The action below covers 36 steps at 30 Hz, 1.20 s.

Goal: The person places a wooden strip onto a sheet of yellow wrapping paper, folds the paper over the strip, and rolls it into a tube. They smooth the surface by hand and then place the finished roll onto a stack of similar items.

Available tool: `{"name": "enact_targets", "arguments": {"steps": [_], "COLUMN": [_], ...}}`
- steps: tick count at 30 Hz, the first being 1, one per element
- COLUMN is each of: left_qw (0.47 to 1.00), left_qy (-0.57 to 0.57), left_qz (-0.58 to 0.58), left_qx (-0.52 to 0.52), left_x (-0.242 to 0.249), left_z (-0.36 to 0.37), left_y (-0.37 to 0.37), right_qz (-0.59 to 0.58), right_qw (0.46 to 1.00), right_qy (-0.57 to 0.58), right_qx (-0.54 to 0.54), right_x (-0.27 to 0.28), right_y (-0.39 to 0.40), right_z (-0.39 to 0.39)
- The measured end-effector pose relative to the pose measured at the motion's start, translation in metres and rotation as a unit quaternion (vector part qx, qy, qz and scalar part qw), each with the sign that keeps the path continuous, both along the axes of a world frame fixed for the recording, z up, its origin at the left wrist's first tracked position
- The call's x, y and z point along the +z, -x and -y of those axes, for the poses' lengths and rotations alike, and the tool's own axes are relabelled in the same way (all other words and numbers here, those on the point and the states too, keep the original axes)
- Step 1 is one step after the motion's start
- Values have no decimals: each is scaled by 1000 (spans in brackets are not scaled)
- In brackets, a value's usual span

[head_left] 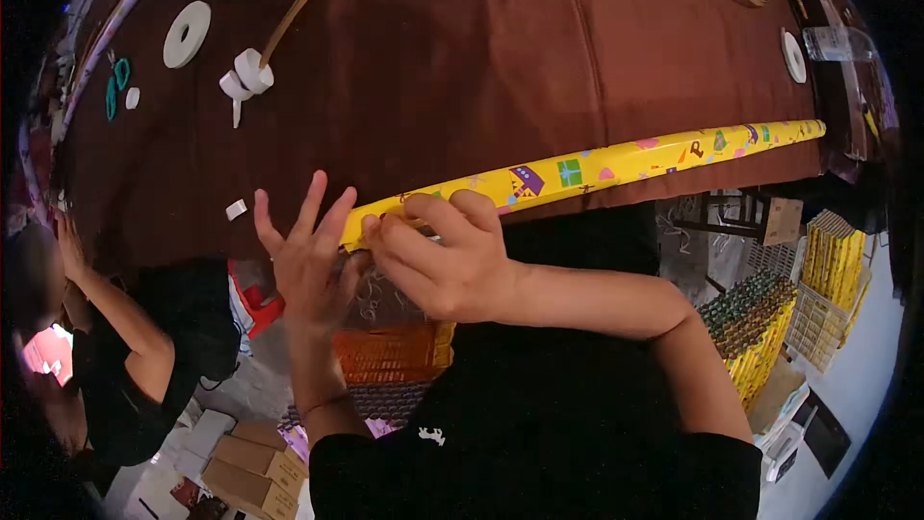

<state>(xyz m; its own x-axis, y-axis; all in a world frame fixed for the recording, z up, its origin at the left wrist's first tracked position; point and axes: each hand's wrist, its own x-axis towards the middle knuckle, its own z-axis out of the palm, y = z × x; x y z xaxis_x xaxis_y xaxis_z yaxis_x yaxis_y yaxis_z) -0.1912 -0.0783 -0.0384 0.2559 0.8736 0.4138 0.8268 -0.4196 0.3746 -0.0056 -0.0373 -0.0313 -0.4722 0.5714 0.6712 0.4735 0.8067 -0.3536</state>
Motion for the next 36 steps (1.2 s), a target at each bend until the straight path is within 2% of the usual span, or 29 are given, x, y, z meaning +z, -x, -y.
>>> {"name": "enact_targets", "arguments": {"steps": [9,11,14,16,19,21,24,27,31,34,36], "left_qw": [996,997,994,994,994,995,993,993,990,989,989], "left_qy": [-46,-44,-46,-53,-58,-55,-60,-69,-62,-76,-82], "left_qz": [-75,-54,-98,-90,-89,-79,-102,-96,-126,-124,-118], "left_qx": [6,13,16,14,21,21,26,27,28,31,41], "left_x": [-3,-3,-4,-7,-8,-11,-15,-18,-16,-18,-19], "left_z": [2,3,4,3,7,7,8,7,7,6,5], "left_y": [3,-3,2,5,3,6,8,9,10,10,9], "right_qz": [16,-4,22,78,88,72,92,101,105,5,12], "right_qw": [1000,999,999,996,995,995,993,994,991,970,967], "right_qy": [9,29,23,23,25,-38,-53,5,85,220,221], "right_qx": [22,40,37,38,43,60,-49,-48,-24,-99,-124], "right_x": [0,1,-3,-1,4,7,-4,-7,12,23,26], "right_y": [1,0,0,-3,-20,-50,-105,-137,-139,-129,-119], "right_z": [5,5,7,11,18,12,-11,-31,-32,-29,-30]}}
